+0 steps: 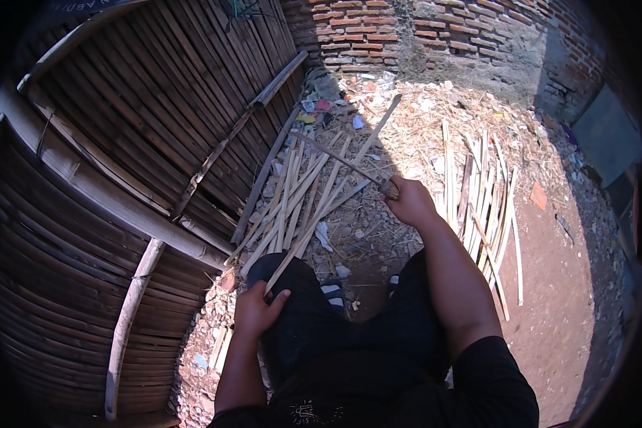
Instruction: The person uses a blade to shave thin strips from a long piece of wood while sitting on the ground, then sets the strip aside and repeats the action on the next piece of wood.
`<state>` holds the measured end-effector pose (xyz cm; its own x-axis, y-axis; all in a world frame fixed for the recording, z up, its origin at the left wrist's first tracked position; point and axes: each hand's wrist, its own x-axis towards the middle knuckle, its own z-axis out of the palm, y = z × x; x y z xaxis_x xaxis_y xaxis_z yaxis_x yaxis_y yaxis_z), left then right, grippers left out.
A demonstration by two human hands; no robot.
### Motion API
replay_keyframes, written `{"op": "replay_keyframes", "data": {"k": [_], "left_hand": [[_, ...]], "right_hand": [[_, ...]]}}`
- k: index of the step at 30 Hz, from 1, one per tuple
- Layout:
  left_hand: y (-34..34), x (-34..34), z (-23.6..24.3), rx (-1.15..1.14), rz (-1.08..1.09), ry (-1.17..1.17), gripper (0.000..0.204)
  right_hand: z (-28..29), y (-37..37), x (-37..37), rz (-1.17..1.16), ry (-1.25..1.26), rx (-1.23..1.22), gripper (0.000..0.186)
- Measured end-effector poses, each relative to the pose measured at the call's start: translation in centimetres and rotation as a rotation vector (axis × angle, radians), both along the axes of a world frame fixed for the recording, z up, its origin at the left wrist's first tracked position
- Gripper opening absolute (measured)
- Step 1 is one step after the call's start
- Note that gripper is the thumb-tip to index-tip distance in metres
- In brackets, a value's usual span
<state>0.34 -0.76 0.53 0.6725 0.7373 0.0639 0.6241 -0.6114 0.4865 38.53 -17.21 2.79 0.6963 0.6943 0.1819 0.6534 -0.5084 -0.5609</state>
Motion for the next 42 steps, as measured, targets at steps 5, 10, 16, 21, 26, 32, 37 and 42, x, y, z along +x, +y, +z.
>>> {"op": "replay_keyframes", "data": {"k": [5, 10, 16, 21, 26, 32, 37, 42], "left_hand": [[0.2, -0.2, -0.5, 0.039, -0.022, -0.024, 0.055], [0.2, -0.3, -0.6, 0.031, -0.013, -0.009, 0.055], [0.5, -0.6, -0.9, 0.047, -0.009, 0.002, 0.054], [0.2, -0.2, -0.4, 0.022, -0.007, -0.013, 0.053], [0.3, -0.3, -0.5, 0.017, -0.004, -0.010, 0.054], [0.5, -0.4, -0.8, 0.002, -0.001, -0.030, 0.054], [0.5, -0.6, -0.9, 0.020, -0.009, -0.018, 0.054], [0.5, -0.4, -0.8, 0.021, -0.016, -0.016, 0.055]], "right_hand": [[-0.3, 0.7, -1.2, 0.221, -0.093, 0.009, 0.029], [-1.2, 2.0, -3.8, 0.473, -0.224, -0.142, 0.029], [0.7, 1.6, -4.4, 0.430, -0.134, -0.186, 0.030], [0.0, 0.2, -0.3, 0.061, -0.027, -0.008, 0.032], [0.1, 0.0, -0.1, 0.028, 0.049, 0.046, 0.033], [-1.2, 1.5, -2.5, 0.344, -0.105, -0.065, 0.029], [-0.3, 2.0, -4.6, 0.536, -0.181, -0.190, 0.026], [-0.8, 1.1, -2.0, 0.380, -0.162, -0.094, 0.028]]}}
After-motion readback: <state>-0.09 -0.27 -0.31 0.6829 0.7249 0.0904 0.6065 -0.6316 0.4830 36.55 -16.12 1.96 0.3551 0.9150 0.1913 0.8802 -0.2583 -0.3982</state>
